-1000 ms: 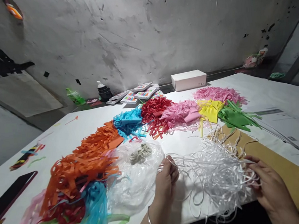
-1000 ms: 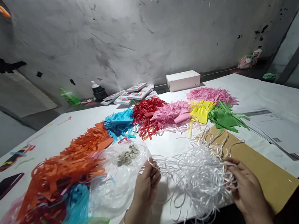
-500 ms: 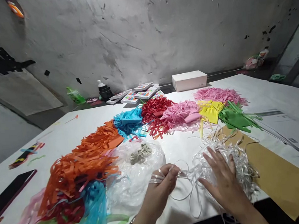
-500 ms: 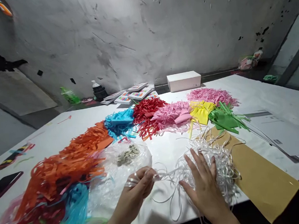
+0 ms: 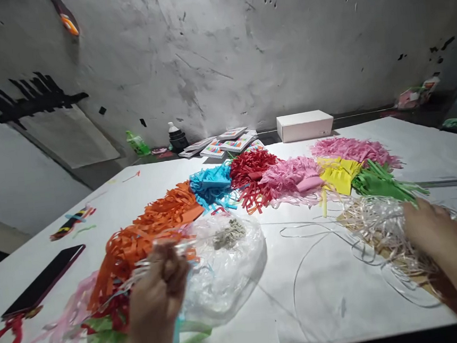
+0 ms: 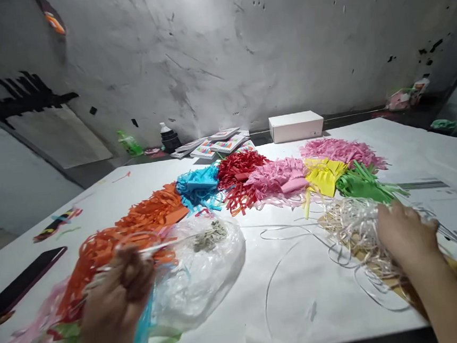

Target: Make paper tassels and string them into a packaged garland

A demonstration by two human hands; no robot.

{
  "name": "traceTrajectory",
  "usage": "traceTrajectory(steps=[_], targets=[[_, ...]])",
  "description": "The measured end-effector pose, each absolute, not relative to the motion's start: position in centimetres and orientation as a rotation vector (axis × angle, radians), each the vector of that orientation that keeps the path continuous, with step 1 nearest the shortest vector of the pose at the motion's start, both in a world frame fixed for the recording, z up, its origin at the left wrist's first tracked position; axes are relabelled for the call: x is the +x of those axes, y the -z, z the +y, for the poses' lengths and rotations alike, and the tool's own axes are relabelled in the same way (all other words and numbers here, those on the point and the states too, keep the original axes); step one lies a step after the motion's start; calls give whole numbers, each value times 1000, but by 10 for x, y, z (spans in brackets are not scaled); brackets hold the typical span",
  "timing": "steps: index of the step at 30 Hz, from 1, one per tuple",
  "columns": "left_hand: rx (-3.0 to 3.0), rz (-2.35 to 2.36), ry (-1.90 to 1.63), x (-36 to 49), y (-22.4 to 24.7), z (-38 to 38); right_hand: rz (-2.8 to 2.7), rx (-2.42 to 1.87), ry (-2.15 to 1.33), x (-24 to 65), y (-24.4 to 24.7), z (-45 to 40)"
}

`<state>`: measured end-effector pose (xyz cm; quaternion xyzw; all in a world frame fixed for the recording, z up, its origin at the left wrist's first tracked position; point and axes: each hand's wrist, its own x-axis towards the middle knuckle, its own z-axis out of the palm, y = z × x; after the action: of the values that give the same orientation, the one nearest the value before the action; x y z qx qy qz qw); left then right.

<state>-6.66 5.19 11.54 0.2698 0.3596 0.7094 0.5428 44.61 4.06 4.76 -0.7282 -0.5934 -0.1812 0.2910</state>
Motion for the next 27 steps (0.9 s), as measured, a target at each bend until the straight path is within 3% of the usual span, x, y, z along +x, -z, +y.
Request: traceTrajectory(steps=[6,7,10,13,16,20,23,27], targets=[[800,526,-1147,-8,-94,19,-2168,-1515,106,257,-43,27],[796,468,-1168,-12,-100,17,-2260,-1365,-249,236,-38,27],[703,431,-1514,-55,-128,24,-2323,-1278,-531,224,-24,30],[615,516,-1810,-96,-146,38,-2199,-1420,-489,253,-20,30],[857,739,-1819,-77,-129,40,-2083,-1569,-336,256,-30,19],[1372,842,-1138,14,-80,20,-2227,-1487,-267,215,-49,3],[1653,788,-704,32,-62,14,-2286,-1457,-271,222,-53,2],[1060,950,-792,-23,-66,37,-2149,-1623,-235,289,-42,9]])
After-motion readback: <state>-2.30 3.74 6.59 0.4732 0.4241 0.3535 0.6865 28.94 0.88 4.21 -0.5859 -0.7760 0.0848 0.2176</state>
